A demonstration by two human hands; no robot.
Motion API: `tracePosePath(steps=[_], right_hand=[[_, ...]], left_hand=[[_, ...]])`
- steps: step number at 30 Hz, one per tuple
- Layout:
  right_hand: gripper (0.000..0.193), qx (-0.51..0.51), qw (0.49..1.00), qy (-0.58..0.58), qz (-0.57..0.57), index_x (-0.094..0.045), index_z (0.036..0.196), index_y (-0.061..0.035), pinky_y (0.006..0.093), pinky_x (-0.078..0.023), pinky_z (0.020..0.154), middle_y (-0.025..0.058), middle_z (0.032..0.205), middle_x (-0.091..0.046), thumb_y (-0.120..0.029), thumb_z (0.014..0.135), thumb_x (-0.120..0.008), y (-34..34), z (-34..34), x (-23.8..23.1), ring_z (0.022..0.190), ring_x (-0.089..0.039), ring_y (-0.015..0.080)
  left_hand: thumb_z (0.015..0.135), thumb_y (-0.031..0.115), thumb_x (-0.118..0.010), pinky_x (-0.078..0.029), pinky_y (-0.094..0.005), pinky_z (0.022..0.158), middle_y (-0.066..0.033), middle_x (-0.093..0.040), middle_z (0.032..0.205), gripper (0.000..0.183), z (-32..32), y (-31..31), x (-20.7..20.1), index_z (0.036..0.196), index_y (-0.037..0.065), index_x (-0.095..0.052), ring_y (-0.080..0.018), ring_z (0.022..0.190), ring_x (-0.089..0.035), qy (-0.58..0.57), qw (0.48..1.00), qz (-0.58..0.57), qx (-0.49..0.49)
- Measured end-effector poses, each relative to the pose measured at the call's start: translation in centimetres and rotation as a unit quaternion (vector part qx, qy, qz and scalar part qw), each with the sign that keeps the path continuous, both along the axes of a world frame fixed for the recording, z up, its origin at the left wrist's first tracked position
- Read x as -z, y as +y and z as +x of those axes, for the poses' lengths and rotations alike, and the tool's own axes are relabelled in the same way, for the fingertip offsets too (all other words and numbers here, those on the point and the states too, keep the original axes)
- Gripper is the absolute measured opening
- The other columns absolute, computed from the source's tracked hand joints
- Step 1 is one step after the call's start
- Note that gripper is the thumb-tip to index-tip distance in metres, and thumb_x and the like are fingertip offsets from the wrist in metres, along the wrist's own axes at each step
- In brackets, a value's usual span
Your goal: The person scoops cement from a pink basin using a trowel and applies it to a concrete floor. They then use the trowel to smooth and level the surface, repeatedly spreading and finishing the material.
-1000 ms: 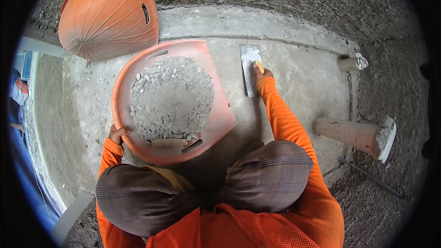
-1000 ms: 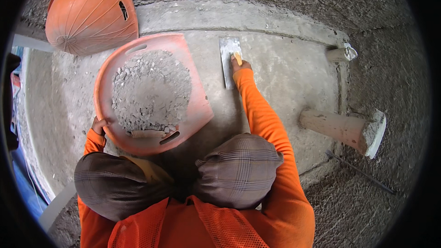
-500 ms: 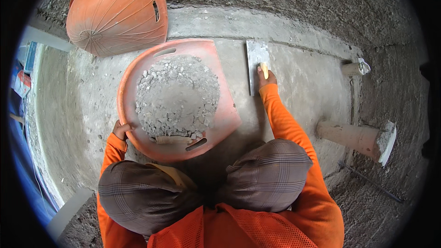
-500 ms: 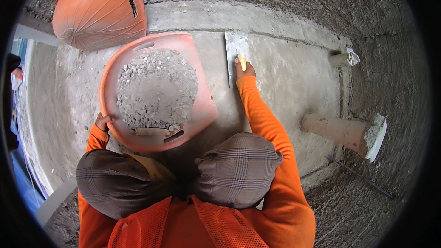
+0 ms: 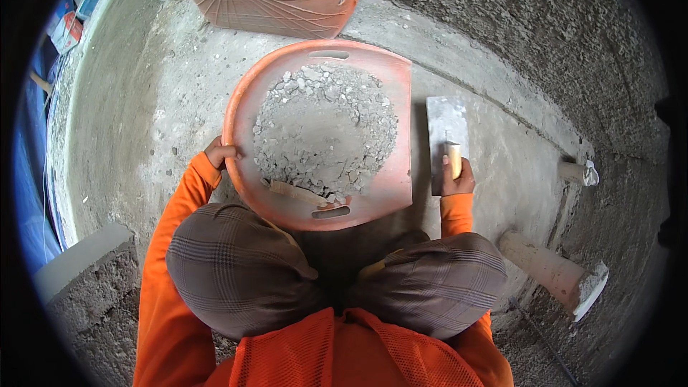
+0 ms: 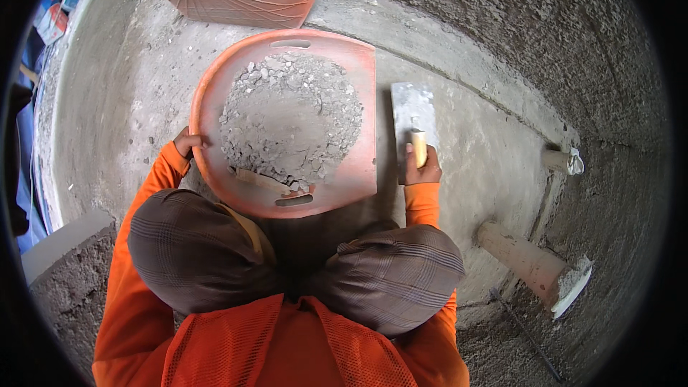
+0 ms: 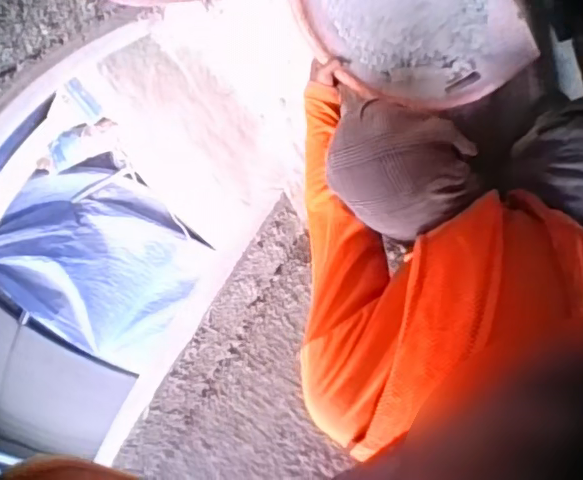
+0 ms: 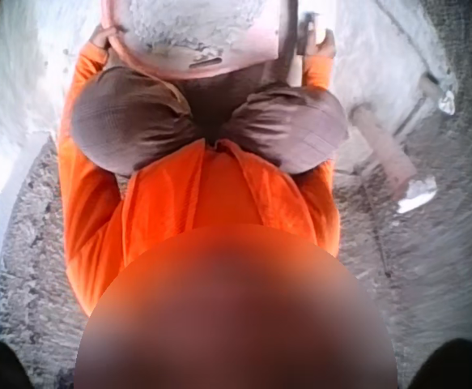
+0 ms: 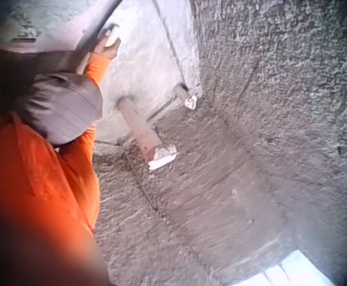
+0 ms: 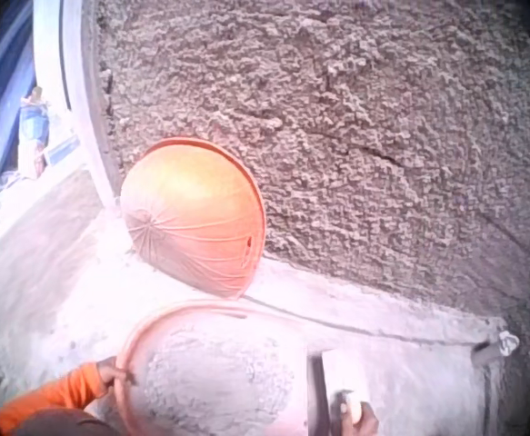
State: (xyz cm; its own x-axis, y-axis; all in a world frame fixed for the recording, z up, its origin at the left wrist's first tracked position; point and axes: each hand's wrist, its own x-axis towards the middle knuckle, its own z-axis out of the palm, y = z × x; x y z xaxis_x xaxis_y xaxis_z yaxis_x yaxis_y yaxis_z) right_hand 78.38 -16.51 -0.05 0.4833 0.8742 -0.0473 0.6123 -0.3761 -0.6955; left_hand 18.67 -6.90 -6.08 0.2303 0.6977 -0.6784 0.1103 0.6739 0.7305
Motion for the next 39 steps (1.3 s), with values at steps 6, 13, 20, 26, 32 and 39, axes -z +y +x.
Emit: tracePosePath(steps=[6,13,20,26,32,39], right_hand=[[0.044,-0.055,0.99,-0.124,-0.025,-0.061,0.126,-0.0008,0.0435,-0.053,0.085,0.0226,0.104,-0.071,-0.03,0.094,-0.071,-3.4,6.2,5.6,0.096,-0.066,0.0369],[0.036,-0.049,0.854,0.436,-0.28,-0.067,0.125,-0.0089,0.0348,-0.053,0.084,0.0048,0.106,-0.071,-0.033,0.098,-0.069,-8.6,1.2,4.1,0.095,-0.066,0.0187],[0.047,-0.065,0.739,0.543,-0.393,-0.064,0.129,-0.0032,0.0366,-0.053,0.085,0.0081,0.111,-0.071,-0.038,0.098,-0.069,-9.0,-5.9,7.0,0.098,-0.067,0.0214],[0.058,0.033,0.729,0.576,-0.368,-0.061,0.131,0.0039,0.0396,-0.054,0.09,0.0139,0.117,-0.071,-0.043,0.098,-0.069,-9.4,-7.5,9.2,0.101,-0.068,0.0248],[0.053,0.033,0.677,0.647,-0.349,-0.062,0.13,0.0026,0.042,-0.054,0.093,0.0153,0.119,-0.071,-0.039,0.099,-0.068,-10.3,-8.5,7.8,0.102,-0.069,0.0278],[0.049,-0.009,0.514,0.761,-0.396,-0.062,0.129,0.0021,0.0424,-0.054,0.094,0.0154,0.119,-0.071,-0.036,0.1,-0.067,-10.2,-9.5,8.0,0.102,-0.069,0.0286]], left_hand=[[0.074,0.006,-0.064,-0.051,-0.0322,0.073,-0.0109,-0.069,0.082,0.024,-1.3,-0.2,2.7,0.096,-0.002,-0.069,-0.0201,0.078,-0.065,-0.067,0.998,-0.009,-0.018],[0.075,0.007,-0.065,-0.052,-0.0335,0.073,-0.0091,-0.067,0.084,0.023,0.2,-1.3,0.6,0.096,-0.004,-0.066,-0.0196,0.078,-0.064,-0.049,0.998,0.003,-0.033],[0.081,0.014,-0.066,-0.052,-0.0333,0.073,-0.0103,-0.065,0.085,0.029,3.7,-1.6,-3.5,0.1,-0.006,-0.058,-0.0187,0.077,-0.062,0.082,0.99,0.107,-0.043],[0.079,0.016,-0.068,-0.055,-0.0353,0.07,-0.0119,-0.067,0.091,0.042,6.0,1.1,-7.8,0.11,-0.009,-0.056,-0.0205,0.078,-0.064,0.197,0.971,0.088,0.1],[0.086,0.053,-0.067,-0.057,-0.0459,0.087,-0.0241,-0.074,0.102,0.061,9.3,10.5,-16.3,0.114,-0.001,-0.071,-0.038,0.094,-0.073,0.492,0.671,0.084,0.548],[0.089,0.033,-0.07,-0.048,-0.0494,0.106,-0.0294,-0.058,0.135,0.065,20.9,19.2,-14.0,0.143,0.005,-0.047,-0.0471,0.122,-0.058,0.418,0.656,0.404,0.481]])
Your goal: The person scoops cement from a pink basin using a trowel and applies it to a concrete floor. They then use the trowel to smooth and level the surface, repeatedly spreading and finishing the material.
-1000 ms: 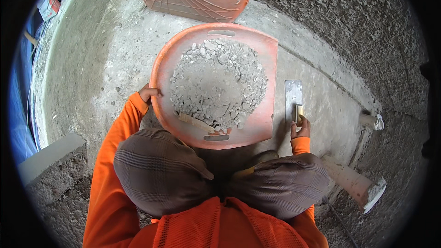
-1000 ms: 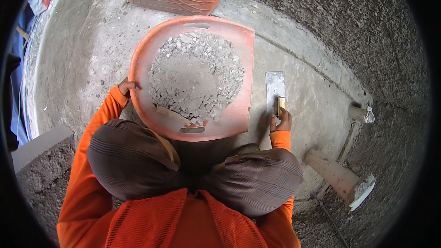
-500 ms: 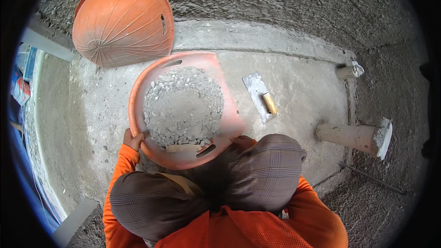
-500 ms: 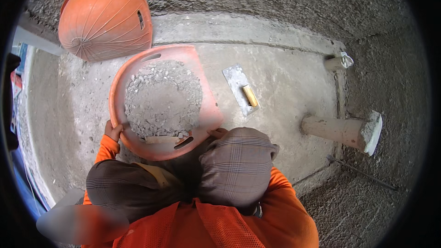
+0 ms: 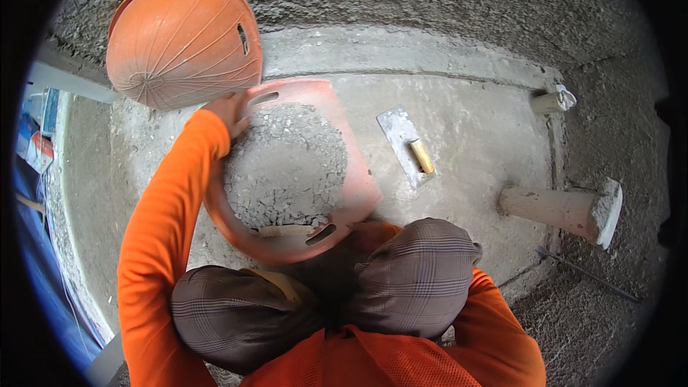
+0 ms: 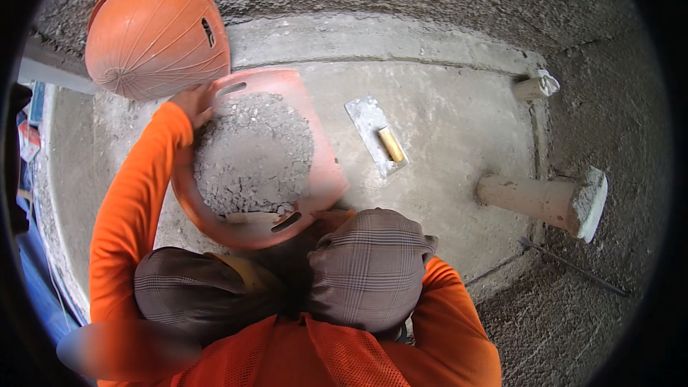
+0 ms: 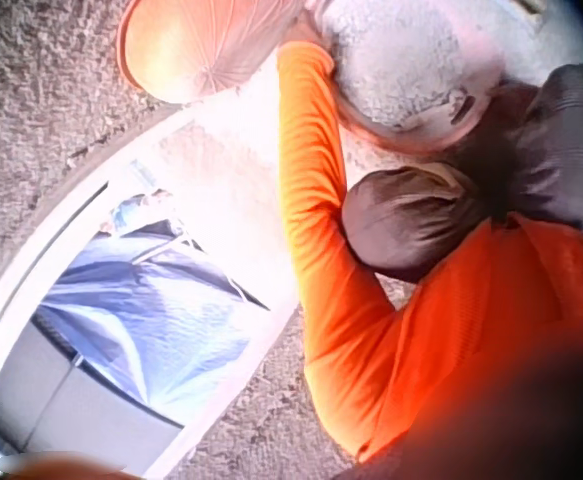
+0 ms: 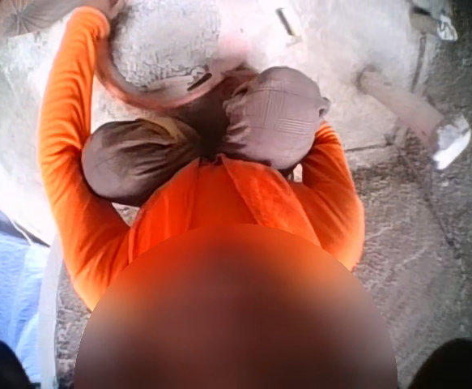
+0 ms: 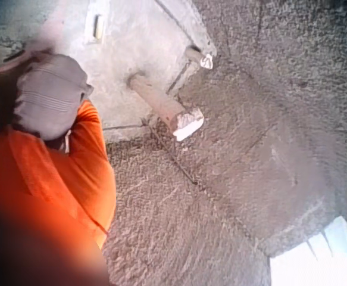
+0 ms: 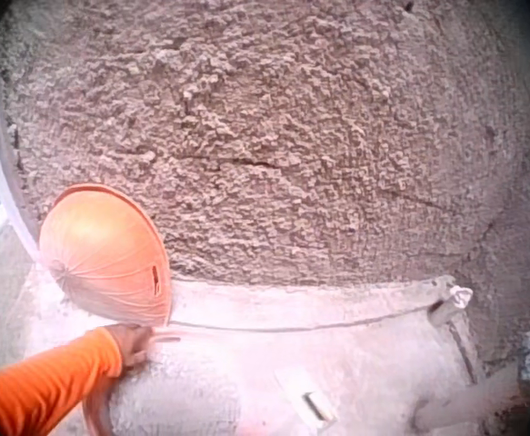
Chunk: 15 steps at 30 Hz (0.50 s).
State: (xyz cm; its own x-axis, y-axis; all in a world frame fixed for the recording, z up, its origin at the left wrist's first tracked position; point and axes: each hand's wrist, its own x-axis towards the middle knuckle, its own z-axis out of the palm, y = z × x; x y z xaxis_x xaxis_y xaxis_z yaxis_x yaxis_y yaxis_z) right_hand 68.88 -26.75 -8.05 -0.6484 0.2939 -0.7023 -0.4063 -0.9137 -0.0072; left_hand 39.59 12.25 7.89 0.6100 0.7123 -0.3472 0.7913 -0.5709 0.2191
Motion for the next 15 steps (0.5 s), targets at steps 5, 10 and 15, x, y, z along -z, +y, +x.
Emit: tracePosePath(steps=[5,10,15], right_hand=[[0.043,0.026,0.997,-0.007,-0.07,-0.063,0.128,0.0004,0.0429,-0.054,0.095,0.0151,0.119,-0.072,-0.033,0.101,-0.065,0.9,-1.3,0.5,0.102,-0.07,0.0301],[0.038,-0.066,0.938,-0.277,0.199,-0.064,0.125,0.0032,0.0351,-0.053,0.089,0.0085,0.111,-0.072,-0.026,0.101,-0.065,1.7,-1.5,-3.4,0.098,-0.067,0.0197],[0.037,-0.006,0.865,-0.386,0.319,-0.066,0.126,0.0028,0.0311,-0.054,0.087,0.0117,0.115,-0.073,-0.02,0.097,-0.065,2.5,0.2,-5.7,0.098,-0.069,0.0182]], left_hand=[[0.089,0.037,-0.072,-0.047,-0.0486,0.107,-0.0289,-0.058,0.138,0.065,4.3,4.7,6.3,0.139,0.001,-0.051,-0.0455,0.127,-0.056,0.042,0.996,-0.066,-0.041],[0.087,0.025,-0.074,-0.05,-0.0473,0.096,-0.0274,-0.067,0.117,0.039,3.3,5.6,9.0,0.115,0.001,-0.063,-0.0447,0.11,-0.064,-0.008,0.998,-0.003,-0.069],[0.084,0.014,-0.069,-0.052,-0.0498,0.087,-0.0271,-0.068,0.101,0.026,-2.6,0.5,3.1,0.106,0.001,-0.063,-0.0457,0.097,-0.066,-0.109,0.99,0.039,-0.087]])
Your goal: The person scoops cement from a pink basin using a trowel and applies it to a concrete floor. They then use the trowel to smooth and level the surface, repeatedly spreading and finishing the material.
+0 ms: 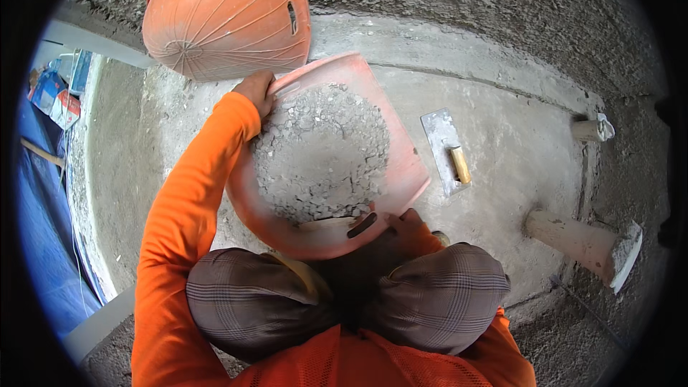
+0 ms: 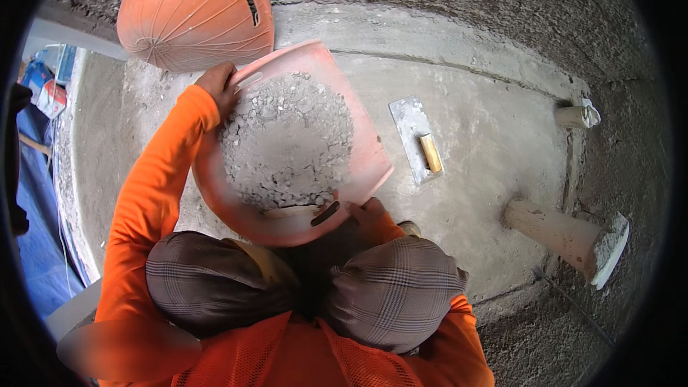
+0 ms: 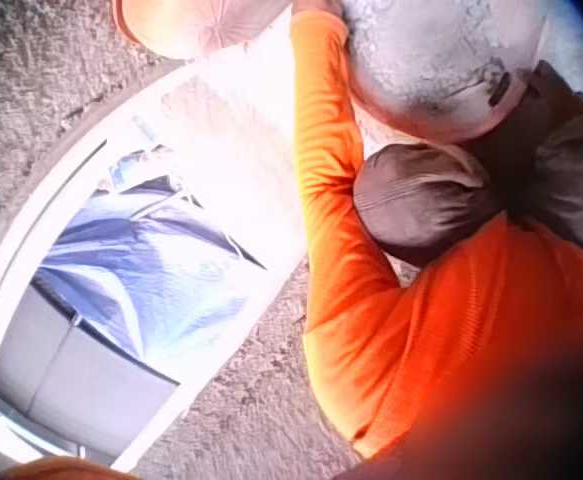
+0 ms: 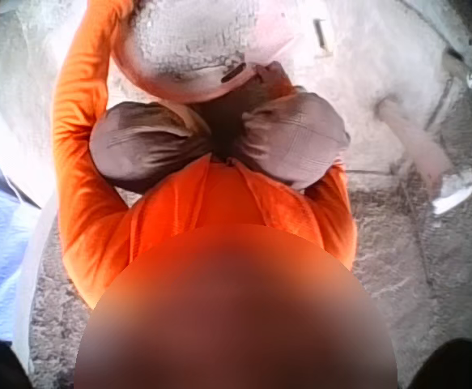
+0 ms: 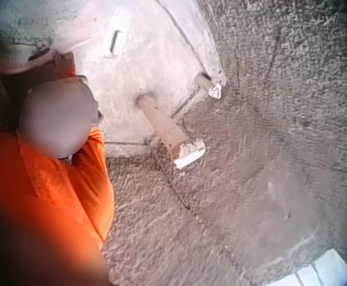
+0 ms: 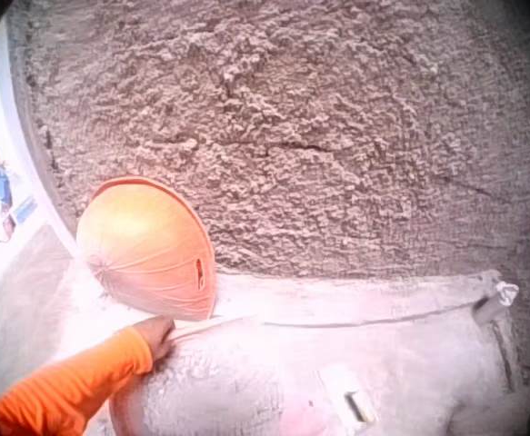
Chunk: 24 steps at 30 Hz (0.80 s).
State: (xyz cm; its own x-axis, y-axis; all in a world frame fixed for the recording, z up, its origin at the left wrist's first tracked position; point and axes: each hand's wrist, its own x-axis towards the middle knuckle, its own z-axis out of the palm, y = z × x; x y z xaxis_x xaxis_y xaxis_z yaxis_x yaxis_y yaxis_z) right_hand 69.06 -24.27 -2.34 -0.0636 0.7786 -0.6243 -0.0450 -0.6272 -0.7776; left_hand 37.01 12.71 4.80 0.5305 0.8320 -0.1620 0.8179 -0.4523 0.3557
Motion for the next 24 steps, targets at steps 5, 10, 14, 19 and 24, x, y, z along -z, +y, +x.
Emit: tracePosePath(steps=[5,10,14,19,24], right_hand=[[0.023,0.088,0.988,-0.115,0.061,-0.075,0.087,0.0036,0.0294,-0.049,0.06,0.004,0.074,-0.072,-0.016,0.096,-0.066,1.2,5.5,-1.8,0.066,-0.063,0.0101],[0.033,0.08,0.946,-0.283,0.132,-0.072,0.075,0.0035,0.0261,-0.042,0.055,-0.0023,0.067,-0.064,-0.022,0.096,-0.071,5.4,12.6,-8.2,0.06,-0.052,0.0056],[0.032,-0.019,0.925,-0.361,0.118,-0.072,0.082,0.0026,0.0243,-0.042,0.056,-0.002,0.071,-0.066,-0.025,0.097,-0.073,10.3,15.0,-9.9,0.063,-0.054,0.0047],[0.035,-0.116,0.888,-0.417,0.153,-0.07,0.083,0.004,0.0282,-0.044,0.056,0.0013,0.066,-0.063,-0.029,0.094,-0.074,16.3,11.9,-8.8,0.06,-0.051,0.0068],[0.046,-0.31,0.748,-0.557,0.184,-0.068,0.084,0.0013,0.0385,-0.047,0.057,0.0174,0.063,-0.059,-0.044,0.093,-0.07,22.1,7.0,-10.0,0.054,-0.056,0.024]], left_hand=[[0.084,0.023,-0.078,-0.051,-0.0403,0.067,-0.0181,-0.064,0.078,0.031,-5.8,-10.8,-7.4,0.096,0.002,-0.059,-0.0306,0.069,-0.062,-0.112,0.985,-0.101,-0.084],[0.085,0.027,-0.076,-0.051,-0.0393,0.067,-0.0165,-0.065,0.079,0.031,-6.9,-21.4,-5.9,0.099,0.003,-0.061,-0.0293,0.07,-0.064,-0.225,0.928,-0.27,-0.125],[0.093,0.033,-0.073,-0.052,-0.0322,0.066,-0.011,-0.072,0.081,0.033,-5.8,-24.8,0.1,0.106,0.002,-0.072,-0.0162,0.074,-0.067,-0.313,0.853,-0.416,-0.02],[0.096,0.036,-0.069,-0.054,-0.0311,0.069,-0.0118,-0.076,0.083,0.034,-4.9,-25.7,5.7,0.101,0.003,-0.075,-0.0166,0.079,-0.072,-0.284,0.803,-0.518,0.074],[0.095,0.036,-0.07,-0.054,-0.0317,0.069,-0.0112,-0.074,0.082,0.035,-8.2,-27.8,5.9,0.1,0.001,-0.074,-0.0177,0.078,-0.071,-0.299,0.78,-0.543,0.089]])
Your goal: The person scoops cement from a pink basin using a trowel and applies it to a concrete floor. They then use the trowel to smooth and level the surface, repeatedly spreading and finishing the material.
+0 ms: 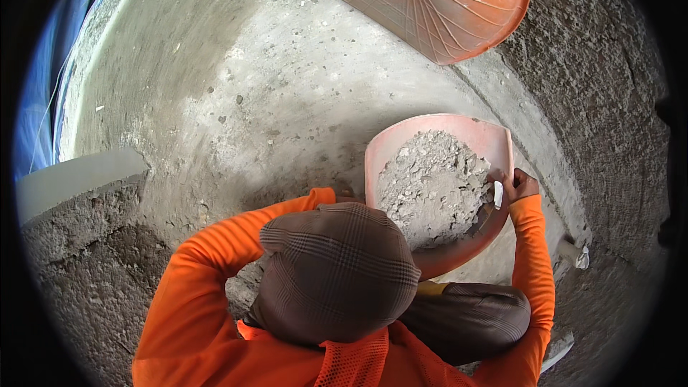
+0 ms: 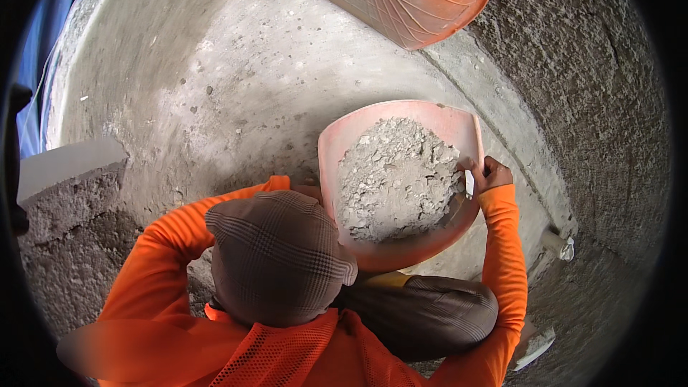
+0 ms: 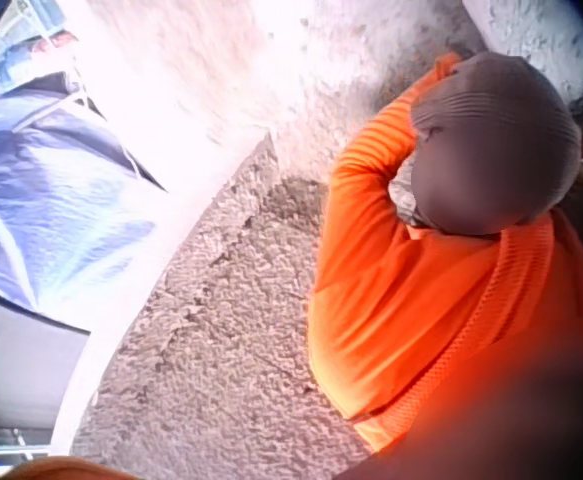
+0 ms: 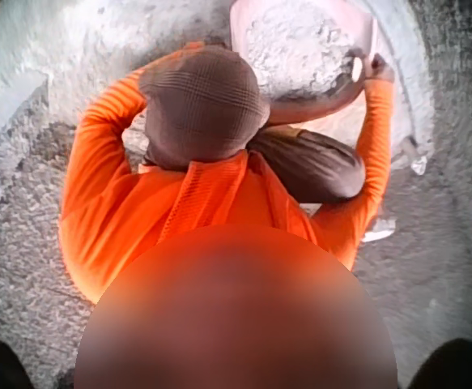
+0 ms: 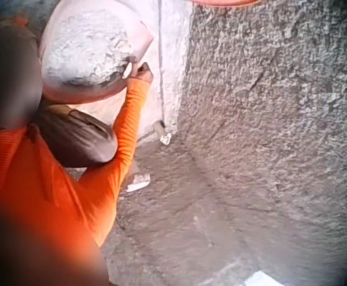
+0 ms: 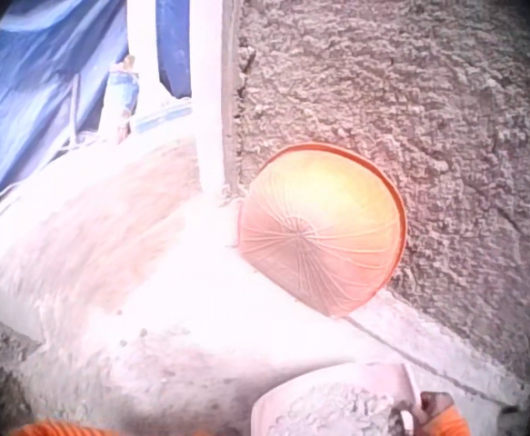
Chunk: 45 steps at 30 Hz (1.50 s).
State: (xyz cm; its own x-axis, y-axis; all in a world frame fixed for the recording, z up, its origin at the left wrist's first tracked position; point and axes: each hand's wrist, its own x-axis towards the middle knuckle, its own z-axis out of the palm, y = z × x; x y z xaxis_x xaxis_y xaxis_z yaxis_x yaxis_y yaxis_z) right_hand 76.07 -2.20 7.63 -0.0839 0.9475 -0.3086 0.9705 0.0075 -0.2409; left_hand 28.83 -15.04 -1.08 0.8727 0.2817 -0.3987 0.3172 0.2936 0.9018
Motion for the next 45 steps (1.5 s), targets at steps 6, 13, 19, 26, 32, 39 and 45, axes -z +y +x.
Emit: tracePosePath(steps=[6,13,19,26,32,39,45], right_hand=[[0.047,0.019,0.996,-0.085,-0.023,-0.074,0.1,-0.0023,0.041,-0.053,0.064,0.0197,0.076,-0.07,-0.048,0.093,-0.068,0.2,0.3,0.2,0.065,-0.068,0.0339],[0.044,0.206,0.977,-0.049,-0.034,-0.075,0.102,0.0027,0.0377,-0.053,0.064,0.0161,0.076,-0.073,-0.04,0.097,-0.069,-8.1,12.4,3.7,0.064,-0.065,0.0193],[0.032,0.343,0.927,0.072,-0.132,-0.07,0.103,-0.0042,0.0281,-0.045,0.048,0.0049,0.073,-0.069,-0.036,0.099,-0.066,-18.9,19.8,7.6,0.054,-0.06,0.0132],[0.025,0.41,0.853,0.314,-0.074,-0.064,0.114,-0.0068,0.0261,-0.052,0.055,0.0015,0.088,-0.07,-0.025,0.097,-0.067,-19.9,18.3,7.0,0.069,-0.066,0.0115],[0.017,0.357,0.855,0.372,-0.06,-0.062,0.112,-0.0073,0.0265,-0.054,0.058,0.0037,0.091,-0.07,-0.009,0.096,-0.056,-14.9,18.4,8.5,0.07,-0.066,0.0129],[0.053,0.52,0.772,0.359,-0.073,-0.057,0.141,-0.0112,0.0294,-0.053,0.066,0.0049,0.11,-0.069,-0.041,0.098,-0.061,-11.7,21.9,14.0,0.089,-0.067,0.0167],[0.051,0.562,0.717,0.397,-0.109,-0.056,0.14,-0.0107,0.0281,-0.051,0.063,0.0041,0.107,-0.067,-0.038,0.097,-0.064,-14.9,21.2,20.2,0.084,-0.064,0.0148]], left_hand=[[0.093,0.036,-0.072,-0.054,-0.0323,0.069,-0.0105,-0.073,0.081,0.036,0.2,0.5,-2.5,0.099,0.0,-0.072,-0.019,0.077,-0.07,-0.01,0.999,0.037,-0.038],[0.09,0.035,-0.076,-0.055,-0.0331,0.072,-0.0122,-0.071,0.09,0.044,6.5,6.5,-3.2,0.112,-0.002,-0.065,-0.0208,0.081,-0.069,-0.054,0.968,0.118,-0.216],[0.087,0.027,-0.077,-0.053,-0.0415,0.093,-0.0225,-0.062,0.123,0.064,14.1,11.0,-0.7,0.138,-0.001,-0.048,-0.0348,0.111,-0.064,-0.083,0.923,0.249,-0.281],[0.088,0.008,-0.065,-0.048,-0.0447,0.103,-0.0272,-0.052,0.139,0.076,15.1,6.9,3.2,0.156,0.004,-0.031,-0.0389,0.123,-0.058,-0.051,0.882,0.25,-0.397],[0.093,0.012,-0.064,-0.053,-0.04,0.084,-0.0257,-0.055,0.133,0.078,12.3,2.9,3.8,0.159,0.002,-0.025,-0.028,0.098,-0.064,-0.031,0.865,0.245,-0.437],[0.096,0.019,-0.067,-0.052,-0.0377,0.085,-0.0166,-0.057,0.124,0.079,10.8,3.7,3.6,0.16,0.001,-0.025,-0.0232,0.097,-0.061,-0.024,0.892,0.117,-0.436],[0.098,0.022,-0.066,-0.05,-0.0376,0.083,-0.0089,-0.056,0.104,0.06,5.7,0.4,5.7,0.152,0.006,-0.043,-0.0224,0.09,-0.057,0.05,0.891,0.183,-0.413]])
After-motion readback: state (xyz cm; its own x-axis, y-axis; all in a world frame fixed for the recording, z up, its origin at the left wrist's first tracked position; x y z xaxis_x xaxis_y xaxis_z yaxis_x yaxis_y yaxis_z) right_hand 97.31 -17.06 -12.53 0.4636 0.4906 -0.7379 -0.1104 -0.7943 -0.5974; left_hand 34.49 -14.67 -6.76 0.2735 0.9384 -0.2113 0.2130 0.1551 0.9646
